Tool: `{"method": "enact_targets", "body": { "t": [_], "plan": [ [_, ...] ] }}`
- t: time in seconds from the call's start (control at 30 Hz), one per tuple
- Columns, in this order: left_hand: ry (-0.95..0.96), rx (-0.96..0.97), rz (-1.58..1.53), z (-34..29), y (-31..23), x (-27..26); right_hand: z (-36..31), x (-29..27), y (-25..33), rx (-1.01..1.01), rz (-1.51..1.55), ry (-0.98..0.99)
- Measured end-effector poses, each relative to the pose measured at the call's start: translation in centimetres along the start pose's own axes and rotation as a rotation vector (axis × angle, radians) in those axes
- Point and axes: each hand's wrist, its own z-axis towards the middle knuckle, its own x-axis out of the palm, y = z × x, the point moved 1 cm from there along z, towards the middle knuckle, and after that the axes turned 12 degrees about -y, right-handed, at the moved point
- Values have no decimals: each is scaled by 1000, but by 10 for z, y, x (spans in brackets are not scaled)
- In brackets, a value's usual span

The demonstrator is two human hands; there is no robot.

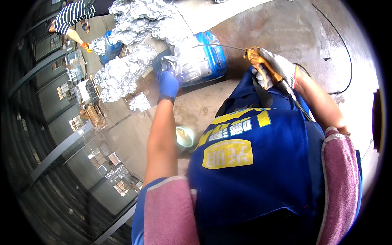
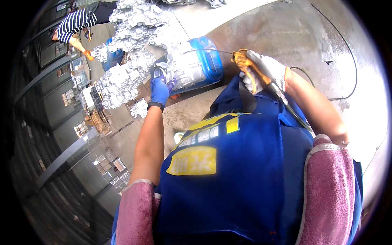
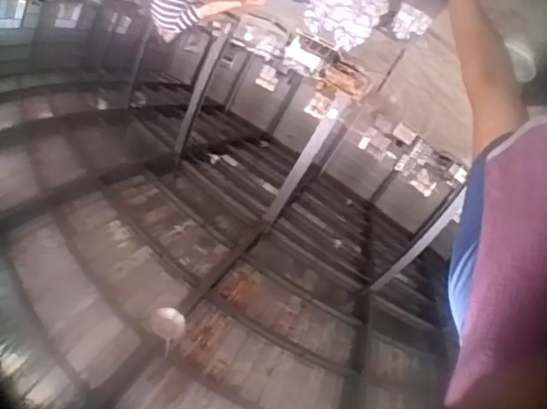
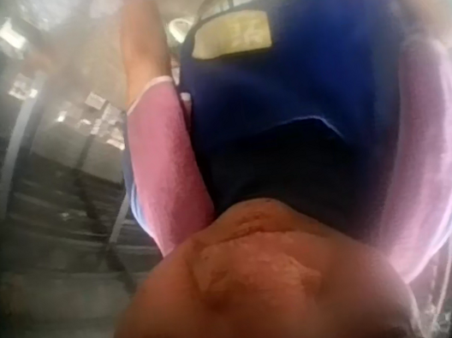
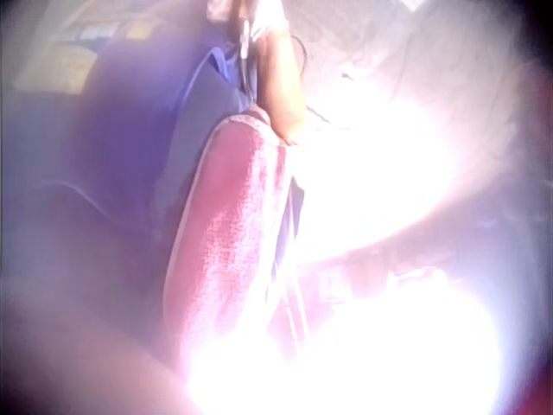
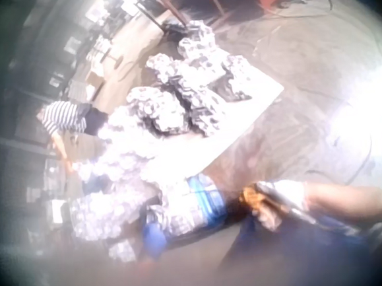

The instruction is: The person uses an air-powered tool to clean or dry metal engine-related components placed on a blue barrel and a work surface, picking up and rotating the parts by hand while pointing the tool's nozzle into various crevices.

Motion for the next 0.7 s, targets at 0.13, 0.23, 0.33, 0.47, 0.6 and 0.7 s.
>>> {"method": "enact_targets", "body": {
  "t": [0.13,0.23,0.33,0.47,0.6,0.7],
  "plan": [
    [-173,167,80,-3,11,9,30,7,-7,58,18,1],
    [-191,234,132,-1,12,10,36,7,-11,58,57,22],
    [-122,158,77,0,13,9,36,7,-10,66,57,79],
    [-84,102,39,0,8,5,40,6,-10,39,16,66],
    [-102,199,55,2,8,3,37,9,-10,41,-47,0],
    [-112,109,-6,-1,6,4,33,15,-10,-17,-161,-64]
  ]
}}
